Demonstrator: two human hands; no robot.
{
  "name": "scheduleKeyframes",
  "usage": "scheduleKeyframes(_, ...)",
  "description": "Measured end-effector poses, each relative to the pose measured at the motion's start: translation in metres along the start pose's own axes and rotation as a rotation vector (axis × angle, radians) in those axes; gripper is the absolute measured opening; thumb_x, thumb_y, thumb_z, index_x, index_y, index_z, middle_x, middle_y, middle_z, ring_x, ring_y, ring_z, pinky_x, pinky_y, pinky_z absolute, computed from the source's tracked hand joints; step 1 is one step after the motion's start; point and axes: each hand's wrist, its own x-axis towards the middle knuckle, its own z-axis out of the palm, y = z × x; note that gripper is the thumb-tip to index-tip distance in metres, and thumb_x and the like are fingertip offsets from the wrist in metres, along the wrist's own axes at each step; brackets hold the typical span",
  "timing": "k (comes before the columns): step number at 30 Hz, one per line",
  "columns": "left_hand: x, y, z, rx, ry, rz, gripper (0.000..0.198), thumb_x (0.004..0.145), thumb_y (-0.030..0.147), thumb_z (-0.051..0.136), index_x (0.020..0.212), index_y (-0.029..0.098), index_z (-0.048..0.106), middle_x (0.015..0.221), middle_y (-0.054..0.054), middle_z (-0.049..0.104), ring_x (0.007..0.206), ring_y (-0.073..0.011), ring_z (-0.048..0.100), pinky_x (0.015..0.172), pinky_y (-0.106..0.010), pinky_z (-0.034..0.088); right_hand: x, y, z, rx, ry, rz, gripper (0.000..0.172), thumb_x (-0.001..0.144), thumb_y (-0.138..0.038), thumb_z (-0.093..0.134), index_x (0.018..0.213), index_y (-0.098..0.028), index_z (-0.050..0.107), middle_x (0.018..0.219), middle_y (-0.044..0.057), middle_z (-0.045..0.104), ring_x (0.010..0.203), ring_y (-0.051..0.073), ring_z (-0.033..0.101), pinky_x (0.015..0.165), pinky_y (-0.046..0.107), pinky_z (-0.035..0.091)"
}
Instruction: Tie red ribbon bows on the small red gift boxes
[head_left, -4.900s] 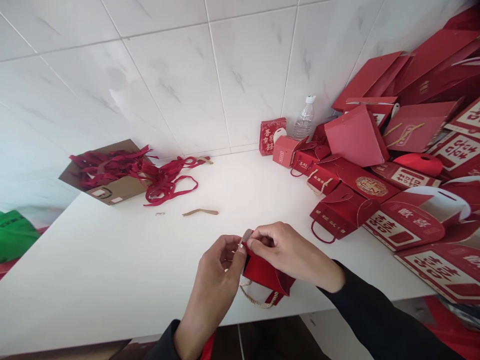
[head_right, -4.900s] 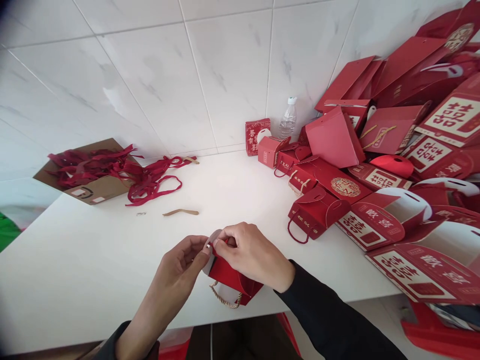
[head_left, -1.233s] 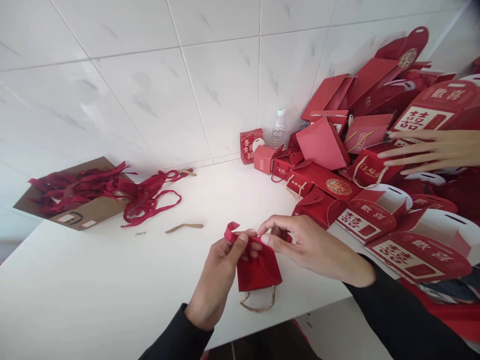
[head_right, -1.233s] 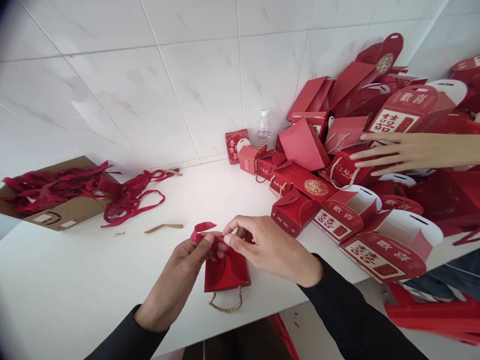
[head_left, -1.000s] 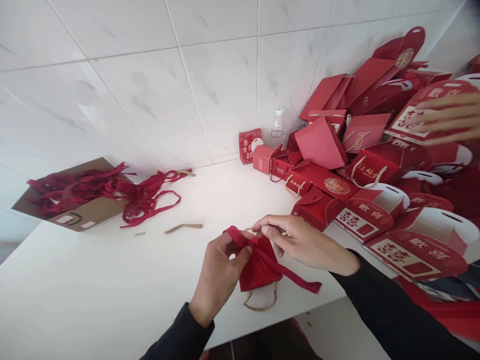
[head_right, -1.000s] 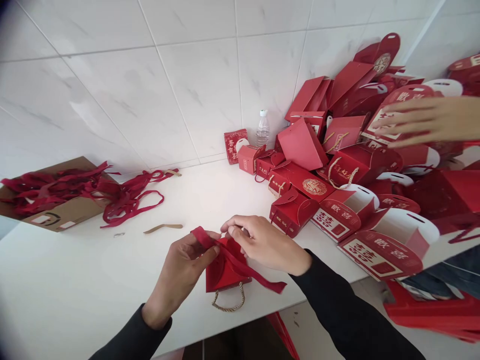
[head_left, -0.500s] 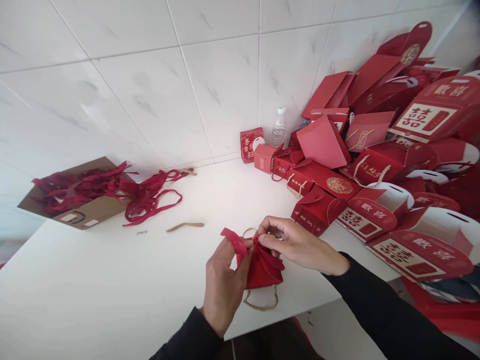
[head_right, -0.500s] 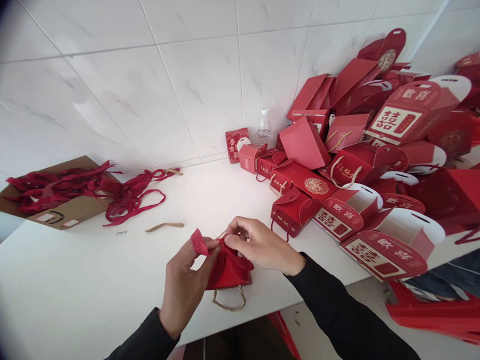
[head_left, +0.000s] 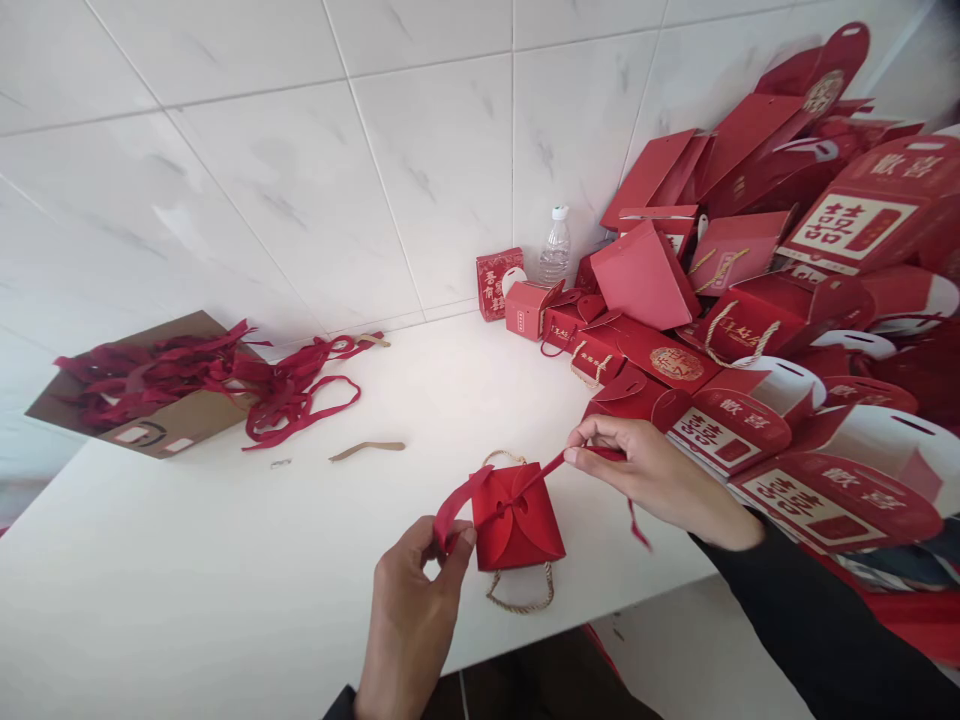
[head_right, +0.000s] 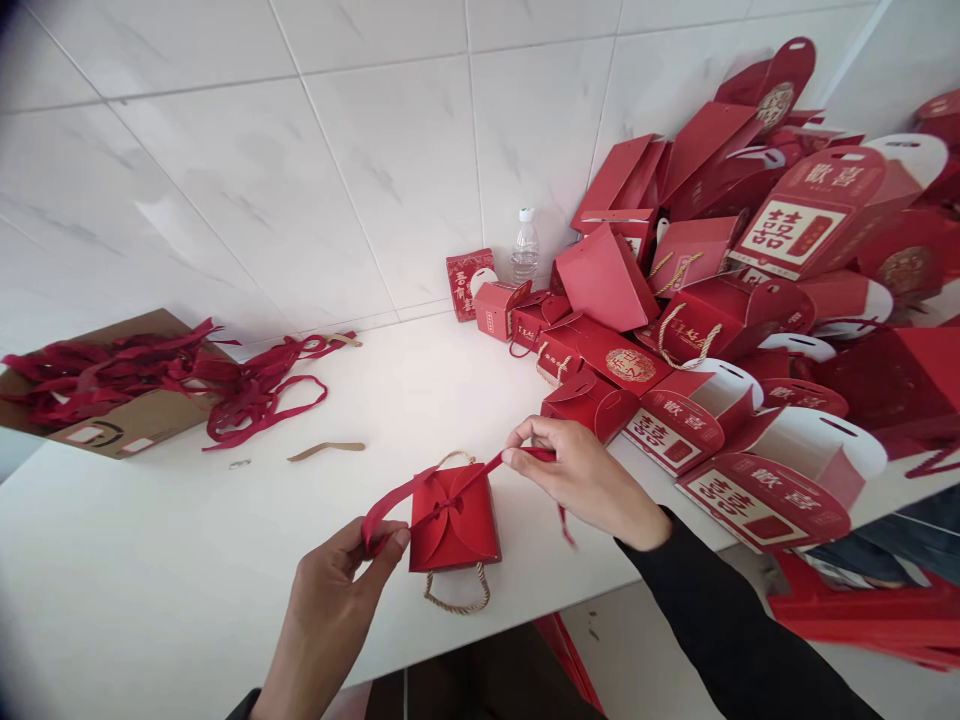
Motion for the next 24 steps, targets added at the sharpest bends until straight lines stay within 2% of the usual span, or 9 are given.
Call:
scheduleKeyframes(2,-0.001,-0.003,-0.003,-0.108,-0.041,-0.098,0.032,0.074,0.051,0.078,0.077,0.02,0.076,0.07,-0.004,0.066,0.071,-0.0197,0.053,0.068,-0.029,0.042,-0.002,0.012,-0.002,-0.062,-0.003,0.039,0.027,0.086,-0.05,0.068,0.083,-0.023,0.07,0.079,0.003,0.066,0.069,0.022,0.058,0.065,0.033,0.046)
scheduleKeyframes(4,-0.001,-0.003,-0.003,-0.272,-0.078,-0.152,0.035,0.074,0.053,0.078,0.088,0.02,0.078,0.078,-0.004,0.069,0.077,-0.0201,0.055,0.072,-0.029,0.043,-0.005,0.023,0.0,-0.1,0.025,0.057,0.028,0.088,-0.051,0.066,0.094,-0.024,0.071,0.086,0.003,0.068,0.067,0.021,0.058,0.064,0.034,0.045)
scheduleKeyframes(7,-0.003,0.002,-0.002,-0.478,-0.142,-0.196,0.036,0.081,0.053,0.072,0.1,0.023,0.077,0.106,-0.006,0.071,0.097,-0.0213,0.056,0.078,-0.029,0.044,-0.012,0.032,0.01,-0.162,0.217,-0.021,0.031,0.09,-0.05,0.063,0.109,-0.025,0.068,0.106,0.006,0.067,0.089,0.026,0.062,0.075,0.036,0.046)
scheduleKeyframes(9,-0.004,0.006,0.0,-0.539,-0.212,-0.195,0.031,0.085,0.05,0.07,0.1,0.023,0.076,0.111,-0.006,0.07,0.103,-0.0212,0.056,0.082,-0.028,0.044,-0.016,0.031,0.02,-0.17,0.234,-0.007,0.029,0.093,-0.051,0.06,0.097,-0.023,0.067,0.097,0.007,0.066,0.088,0.027,0.06,0.074,0.036,0.043)
scheduleKeyframes(11,-0.004,0.009,0.003,-0.6,-0.259,-0.17,0.026,0.086,0.044,0.071,0.1,0.023,0.076,0.108,-0.006,0.07,0.103,-0.0208,0.057,0.088,-0.029,0.044,-0.018,0.029,0.031,-0.095,0.111,0.097,0.036,0.095,-0.054,0.056,0.077,-0.022,0.061,0.075,0.003,0.06,0.071,0.023,0.055,0.065,0.034,0.039)
scheduleKeyframes(14,-0.003,0.011,0.007,-0.737,-0.22,-0.178,0.026,0.086,0.041,0.072,0.099,0.019,0.076,0.106,-0.008,0.069,0.103,-0.0222,0.058,0.089,-0.032,0.047,-0.015,0.025,0.048,0.098,0.075,0.19,0.046,0.093,-0.058,0.059,0.066,-0.022,0.047,0.062,-0.002,0.045,0.06,0.018,0.044,0.058,0.031,0.032)
scheduleKeyframes(17,0.002,0.011,0.007,-0.828,-0.145,-0.231,0.032,0.084,0.044,0.072,0.098,0.016,0.076,0.098,-0.01,0.068,0.096,-0.0225,0.06,0.08,-0.032,0.051,-0.01,0.023,0.059,0.213,0.153,0.159,0.041,0.093,-0.057,0.06,0.075,-0.022,0.05,0.065,-0.004,0.041,0.061,0.015,0.04,0.058,0.029,0.033)
scheduleKeyframes(21,0.008,0.014,0.001,-0.943,-0.088,-0.31,0.032,0.083,0.045,0.07,0.093,0.015,0.076,0.088,-0.01,0.068,0.089,-0.022,0.062,0.074,-0.033,0.054,-0.012,0.017,0.063,0.357,0.178,0.128,0.034,0.097,-0.055,0.057,0.09,-0.022,0.06,0.075,-0.002,0.05,0.065,0.015,0.044,0.063,0.028,0.042)
scheduleKeyframes(24,0.006,0.015,0.001,-0.932,-0.059,-0.305,0.032,0.081,0.042,0.071,0.099,0.016,0.076,0.1,-0.011,0.07,0.097,-0.0235,0.063,0.081,-0.034,0.054,-0.018,0.012,0.066,0.613,0.162,0.137,0.033,0.094,-0.053,0.063,0.097,-0.021,0.064,0.096,0.004,0.063,0.065,0.013,0.046,0.06,0.028,0.047)
